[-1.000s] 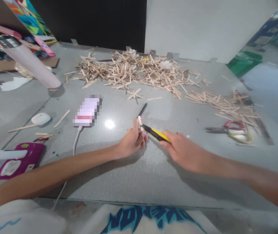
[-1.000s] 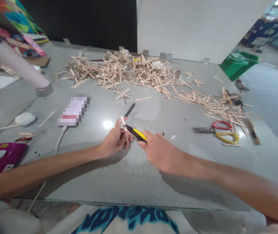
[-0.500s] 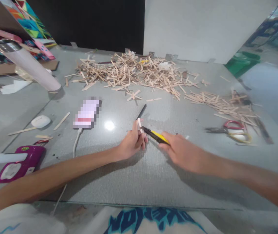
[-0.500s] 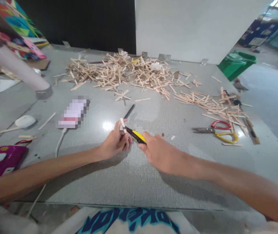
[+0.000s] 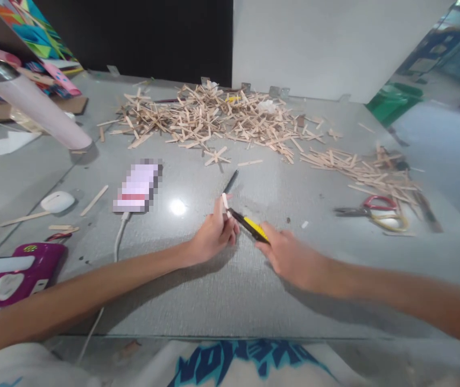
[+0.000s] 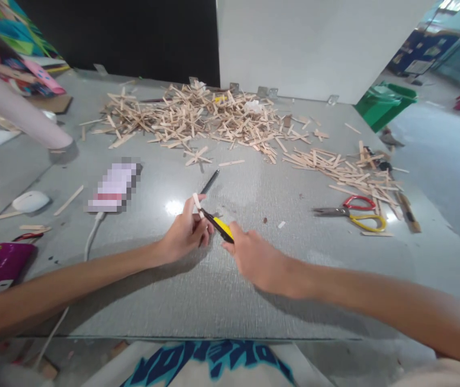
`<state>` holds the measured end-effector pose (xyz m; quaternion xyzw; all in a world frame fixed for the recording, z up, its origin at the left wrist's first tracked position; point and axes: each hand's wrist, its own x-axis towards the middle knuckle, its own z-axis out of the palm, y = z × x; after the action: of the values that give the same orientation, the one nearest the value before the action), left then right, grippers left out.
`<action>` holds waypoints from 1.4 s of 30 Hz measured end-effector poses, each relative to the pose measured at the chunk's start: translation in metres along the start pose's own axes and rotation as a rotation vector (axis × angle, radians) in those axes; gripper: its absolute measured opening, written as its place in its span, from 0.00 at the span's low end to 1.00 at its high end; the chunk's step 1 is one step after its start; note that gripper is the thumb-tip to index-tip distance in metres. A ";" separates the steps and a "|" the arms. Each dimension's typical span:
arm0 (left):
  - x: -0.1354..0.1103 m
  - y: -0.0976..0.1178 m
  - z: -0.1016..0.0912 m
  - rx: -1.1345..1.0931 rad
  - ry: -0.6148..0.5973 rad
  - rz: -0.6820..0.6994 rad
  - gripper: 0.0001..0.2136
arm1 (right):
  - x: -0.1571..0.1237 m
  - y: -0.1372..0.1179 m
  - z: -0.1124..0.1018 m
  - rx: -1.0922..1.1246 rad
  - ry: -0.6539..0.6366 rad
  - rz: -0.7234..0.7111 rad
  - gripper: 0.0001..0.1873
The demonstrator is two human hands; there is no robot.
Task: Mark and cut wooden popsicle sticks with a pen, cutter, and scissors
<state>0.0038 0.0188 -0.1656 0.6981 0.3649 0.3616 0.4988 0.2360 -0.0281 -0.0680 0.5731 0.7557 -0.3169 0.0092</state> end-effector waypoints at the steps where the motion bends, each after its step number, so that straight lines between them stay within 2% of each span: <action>1: 0.000 0.000 0.000 0.000 0.003 0.001 0.24 | -0.001 0.000 0.010 0.006 -0.005 0.042 0.14; 3: 0.000 0.000 0.000 0.004 0.005 -0.002 0.24 | -0.002 0.000 0.015 0.031 -0.017 0.085 0.15; 5: 0.001 0.001 0.000 0.011 0.001 -0.003 0.23 | -0.001 -0.001 -0.003 0.055 -0.022 0.034 0.13; 7: 0.001 0.002 0.000 0.024 -0.012 -0.004 0.24 | 0.001 -0.001 -0.027 0.076 -0.043 -0.113 0.12; 9: 0.001 0.002 0.001 0.031 -0.008 -0.009 0.25 | 0.003 -0.001 -0.038 0.060 -0.043 -0.170 0.12; 11: 0.001 0.001 0.001 0.027 0.013 -0.014 0.25 | 0.004 -0.001 -0.026 0.031 -0.002 -0.125 0.11; 14: 0.001 0.002 0.001 0.025 0.026 -0.016 0.25 | 0.002 0.001 0.007 0.005 0.049 -0.028 0.11; 16: 0.001 0.004 0.000 0.031 0.016 -0.023 0.25 | 0.000 0.004 0.015 -0.007 0.056 -0.032 0.10; 22: 0.003 0.015 -0.002 0.013 0.026 -0.069 0.30 | -0.003 0.017 -0.022 0.059 0.064 -0.159 0.14; 25: 0.002 0.019 -0.003 0.028 0.066 -0.114 0.30 | -0.003 0.018 -0.031 0.144 0.058 -0.194 0.16; 29: 0.000 0.021 -0.003 0.072 0.116 -0.112 0.27 | -0.007 0.008 -0.043 0.218 0.030 -0.184 0.16; 32: 0.000 0.021 -0.003 0.095 0.062 -0.097 0.26 | -0.011 0.001 -0.053 0.281 -0.062 -0.145 0.17; 35: 0.002 0.017 -0.002 0.153 0.035 -0.085 0.23 | -0.010 0.000 -0.041 0.305 -0.108 -0.125 0.15; 39: 0.006 0.009 -0.002 0.171 0.034 -0.069 0.17 | -0.004 0.006 0.001 0.245 -0.039 -0.070 0.13; 41: 0.007 0.007 -0.003 0.158 0.010 -0.061 0.17 | -0.002 0.007 0.007 0.198 -0.014 -0.029 0.13; 42: 0.007 0.007 -0.003 0.156 -0.006 -0.056 0.17 | -0.002 0.006 0.003 0.191 -0.019 -0.032 0.12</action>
<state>0.0052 0.0243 -0.1567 0.7254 0.4099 0.3159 0.4539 0.2413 -0.0303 -0.0722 0.5563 0.7310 -0.3929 -0.0431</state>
